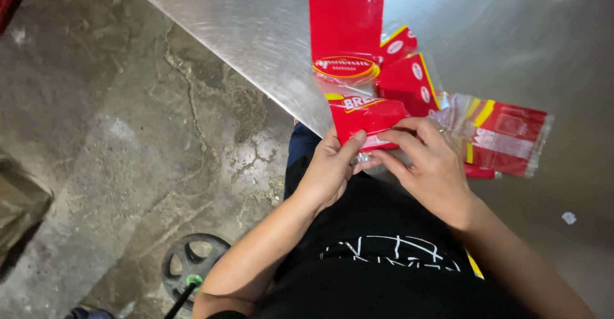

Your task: The person organizes bread bags by hand, aligning and stacking them on a metal surface.

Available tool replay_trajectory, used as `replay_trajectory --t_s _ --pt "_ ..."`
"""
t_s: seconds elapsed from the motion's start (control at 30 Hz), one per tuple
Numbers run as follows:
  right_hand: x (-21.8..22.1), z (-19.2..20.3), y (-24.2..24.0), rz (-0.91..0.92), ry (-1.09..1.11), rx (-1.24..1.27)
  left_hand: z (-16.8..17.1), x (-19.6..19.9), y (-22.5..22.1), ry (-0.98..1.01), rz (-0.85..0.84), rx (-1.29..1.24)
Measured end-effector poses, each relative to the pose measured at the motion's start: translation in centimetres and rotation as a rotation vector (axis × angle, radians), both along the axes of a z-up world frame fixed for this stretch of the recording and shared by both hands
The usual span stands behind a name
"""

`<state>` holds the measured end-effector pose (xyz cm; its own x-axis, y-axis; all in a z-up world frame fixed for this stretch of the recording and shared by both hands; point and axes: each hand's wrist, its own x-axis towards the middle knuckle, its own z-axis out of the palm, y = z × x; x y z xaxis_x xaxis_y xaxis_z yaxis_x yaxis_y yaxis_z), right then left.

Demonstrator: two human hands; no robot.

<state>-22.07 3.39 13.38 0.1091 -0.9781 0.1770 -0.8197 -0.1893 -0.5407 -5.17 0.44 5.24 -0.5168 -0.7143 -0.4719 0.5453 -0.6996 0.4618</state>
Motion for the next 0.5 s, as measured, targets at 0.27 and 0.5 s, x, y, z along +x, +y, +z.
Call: replay_trajectory --t_s 0.27,0.5 --pt "-0.4 -0.1 1.0 0.019 0.129 -0.174 -1.8 -0.5 1.1 -0.005 -0.054 -0.071" --pt "-0.7 0.1 1.1 -0.011 0.091 -0.167 -0.9 -1.3 0.9 0.004 -0.047 0.032"
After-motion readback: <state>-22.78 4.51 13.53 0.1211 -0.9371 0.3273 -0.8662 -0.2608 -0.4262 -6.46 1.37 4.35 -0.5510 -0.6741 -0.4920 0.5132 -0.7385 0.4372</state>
